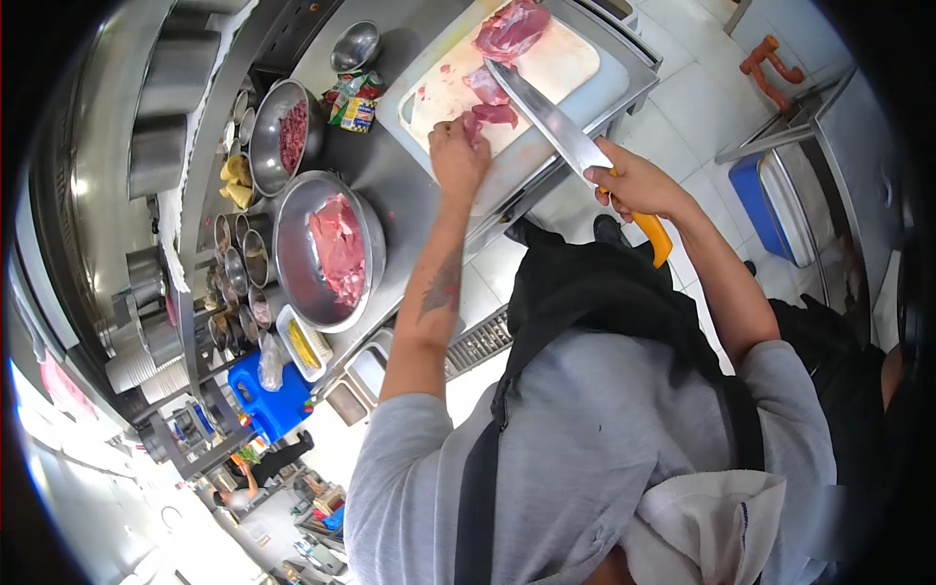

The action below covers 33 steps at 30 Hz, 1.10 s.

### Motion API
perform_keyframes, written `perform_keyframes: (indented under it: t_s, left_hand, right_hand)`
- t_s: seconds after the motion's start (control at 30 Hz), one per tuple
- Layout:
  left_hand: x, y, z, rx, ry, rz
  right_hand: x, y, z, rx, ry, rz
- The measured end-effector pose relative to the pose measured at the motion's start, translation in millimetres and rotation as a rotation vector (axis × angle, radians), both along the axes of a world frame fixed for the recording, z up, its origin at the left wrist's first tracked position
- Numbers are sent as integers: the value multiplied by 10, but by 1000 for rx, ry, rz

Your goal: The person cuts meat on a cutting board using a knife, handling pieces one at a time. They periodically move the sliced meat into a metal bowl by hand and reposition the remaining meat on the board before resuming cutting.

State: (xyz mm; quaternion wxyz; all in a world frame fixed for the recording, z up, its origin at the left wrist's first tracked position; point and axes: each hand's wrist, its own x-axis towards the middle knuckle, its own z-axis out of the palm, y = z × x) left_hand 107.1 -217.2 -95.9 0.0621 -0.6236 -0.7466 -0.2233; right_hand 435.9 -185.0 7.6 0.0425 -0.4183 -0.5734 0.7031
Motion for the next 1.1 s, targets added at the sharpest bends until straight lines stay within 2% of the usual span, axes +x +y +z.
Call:
perform_keyframes:
  t_s: [0.03, 0.1, 0.17, 0.23, 0.3, 0.37, 0.4, 0.47, 0.57, 0.6, 0.73, 0.8, 0.9, 0.93, 1.0, 1.1]
  left_hand:
    - [-162, -34, 72, 5, -9, 14]
    - [-429, -143, 302, -239, -151, -98]
    - [-406, -213, 459, -179, -228, -99]
    - [-336, -201, 392, 19, -76, -40]
    - [-348, -140, 256, -31, -102, -34]
    - [-380, -73, 131, -85, -184, -129]
    - [-393, -82, 64, -72, -204, -112]
    - [-248, -150, 275, 163, -287, -26]
    - [-371, -136, 149, 153, -438, -60]
    - [-378, -128, 90, 148, -359, -65]
    - [-342, -125, 107, 247, -448, -26]
    - [-404, -119, -6, 279, -330, -68]
    - [-441, -83, -33, 249, -355, -104]
    - [-443, -88, -62, 243, -368, -104]
    - [-477, -81, -100, 203, -321, -102]
    - [-449, -121, -67, 220, -346, -99]
  right_hand:
    - [-16, 0, -20, 5, -9, 14]
    - [-68, 0, -73, 207, -75, 130]
    - [-243, 6, -13, 299, -83, 195]
    - [-468, 51, 9, 174, -130, 267]
    - [-627, 89, -100, 202, -174, 292]
    - [-762, 120, -65, 481, -301, 264]
    - [-803, 140, -63, 492, -317, 286]
    - [-843, 114, -50, 748, -305, 292]
    - [-973, 87, 70, 800, -309, 333]
    - [-1026, 71, 111, 833, -368, 367]
    - [-1048, 31, 463, 837, -563, 558]
    - [-974, -18, 628, 827, -609, 599]
    - [-1102, -17, 316, 847, -523, 589]
    - [-1247, 48, -28, 793, -527, 566]
    - [-1637, 181, -105, 737, -513, 558]
    - [-1722, 345, -297, 774, -458, 551]
